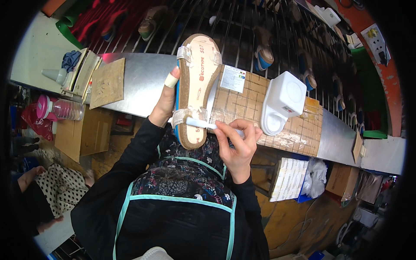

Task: The person repeatedly applies a white adhesive to the sole of a blue and beige sandal using a small brush. They dip the brush into a white container, spread the adhesive across the sole, and place the sandal on a metal rack. The person repeats this process for multiple sandals.

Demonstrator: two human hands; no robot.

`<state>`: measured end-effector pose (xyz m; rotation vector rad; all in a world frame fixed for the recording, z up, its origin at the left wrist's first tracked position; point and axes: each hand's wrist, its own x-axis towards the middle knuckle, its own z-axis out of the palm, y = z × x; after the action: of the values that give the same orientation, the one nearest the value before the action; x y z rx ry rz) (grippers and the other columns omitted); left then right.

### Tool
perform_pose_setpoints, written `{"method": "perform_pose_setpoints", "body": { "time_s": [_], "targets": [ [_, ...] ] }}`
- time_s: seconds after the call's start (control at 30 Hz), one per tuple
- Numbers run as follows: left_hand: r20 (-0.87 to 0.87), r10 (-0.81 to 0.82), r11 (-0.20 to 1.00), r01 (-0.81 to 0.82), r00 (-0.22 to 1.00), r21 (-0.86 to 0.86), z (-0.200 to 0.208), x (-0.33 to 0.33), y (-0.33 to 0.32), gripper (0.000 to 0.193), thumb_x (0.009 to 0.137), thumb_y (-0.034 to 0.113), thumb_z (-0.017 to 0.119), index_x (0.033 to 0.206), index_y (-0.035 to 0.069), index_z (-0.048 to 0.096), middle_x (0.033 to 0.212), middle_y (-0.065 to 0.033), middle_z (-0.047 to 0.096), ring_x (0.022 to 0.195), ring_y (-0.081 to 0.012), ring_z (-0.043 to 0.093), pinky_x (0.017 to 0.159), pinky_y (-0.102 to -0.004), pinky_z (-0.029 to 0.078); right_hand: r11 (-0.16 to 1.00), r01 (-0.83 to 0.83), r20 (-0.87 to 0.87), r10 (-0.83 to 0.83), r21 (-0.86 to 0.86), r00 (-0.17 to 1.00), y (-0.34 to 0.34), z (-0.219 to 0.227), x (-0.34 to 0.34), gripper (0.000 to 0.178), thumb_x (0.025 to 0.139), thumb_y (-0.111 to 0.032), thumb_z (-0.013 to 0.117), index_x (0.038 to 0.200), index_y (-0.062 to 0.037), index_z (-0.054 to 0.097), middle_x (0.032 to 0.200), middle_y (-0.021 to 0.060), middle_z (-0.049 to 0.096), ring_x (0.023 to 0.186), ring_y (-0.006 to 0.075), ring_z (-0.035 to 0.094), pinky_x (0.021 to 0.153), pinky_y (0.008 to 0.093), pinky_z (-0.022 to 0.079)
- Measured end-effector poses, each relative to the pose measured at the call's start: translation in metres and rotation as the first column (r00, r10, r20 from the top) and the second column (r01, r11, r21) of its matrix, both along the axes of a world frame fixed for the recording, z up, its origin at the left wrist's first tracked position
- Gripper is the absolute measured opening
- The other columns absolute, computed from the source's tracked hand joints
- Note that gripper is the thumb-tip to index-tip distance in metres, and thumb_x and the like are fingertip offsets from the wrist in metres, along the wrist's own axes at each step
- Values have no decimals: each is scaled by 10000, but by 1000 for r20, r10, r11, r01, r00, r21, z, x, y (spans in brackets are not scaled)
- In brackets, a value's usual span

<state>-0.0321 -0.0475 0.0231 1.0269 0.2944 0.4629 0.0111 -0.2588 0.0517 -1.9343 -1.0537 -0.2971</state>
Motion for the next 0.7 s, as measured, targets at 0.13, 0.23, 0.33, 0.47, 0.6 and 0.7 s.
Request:
{"method": "perform_pose_setpoints", "body": {
  "time_s": [0.13, 0.23, 0.33, 0.47, 0.6, 0.7],
  "targets": [
    [-14, -11, 1000, 11, 1000, 12, -4, 1, 3, 770, 922, 632, 465, 1208, -76, 561, 1072, -162, 665, 933, -174, 674, 803, -277, 552, 997, -67, -110, 72, 47, 991, 3, 0, 10, 176, 749, -113, 792, 922, -100, 762, 862, 38, 559, 775, 176, 518, 759, 324, 347],
    [-35, -136, 989, 138, 990, 45, -9, -2, 6, 854, 885, 694, 455, 1326, -38, 467, 1214, -188, 595, 1061, -214, 626, 893, -318, 525, 983, 93, -233, -55, 155, 971, 26, 4, 36, 138, 780, -115, 775, 913, -83, 757, 857, 43, 548, 749, 178, 507, 760, 336, 363],
    [-27, -201, 975, 203, 979, 92, -14, -7, 8, 899, 869, 714, 462, 1384, -21, 422, 1297, -194, 556, 1123, -234, 602, 951, -348, 504, 980, 111, -129, -90, 162, 987, 53, 17, 69, 131, 818, -150, 748, 924, -74, 751, 858, 36, 550, 716, 160, 492, 735, 316, 338],
    [-71, -178, 984, 177, 982, -11, -15, -15, 11, 885, 874, 706, 473, 1385, -16, 430, 1298, -167, 570, 1126, -219, 604, 955, -348, 501, 972, 208, 268, -231, 113, 935, 72, 17, 75, 136, 820, -176, 744, 928, -94, 752, 858, 38, 574, 711, 159, 509, 738, 320, 306],
    [-50, -57, 967, 43, 997, -252, -19, -9, 22, 802, 921, 675, 395, 1395, 29, 422, 1292, -158, 570, 1080, -209, 635, 900, -326, 548, 988, -62, -73, 73, 139, 995, 52, -21, 52, 123, 850, -154, 718, 939, -73, 737, 840, 37, 582, 691, 132, 514, 673, 304, 341],
    [143, -231, 798, 272, 962, -538, -32, 9, 54, 867, 865, 766, 362, 1383, 76, 440, 1265, -188, 575, 1063, -285, 640, 803, -404, 588, 831, -127, -766, 550, 542, 331, 41, -67, 58, 209, 946, -225, 617, 1063, -58, 659, 890, 60, 587, 676, 131, 520, 594, 275, 387]
  ]
}}
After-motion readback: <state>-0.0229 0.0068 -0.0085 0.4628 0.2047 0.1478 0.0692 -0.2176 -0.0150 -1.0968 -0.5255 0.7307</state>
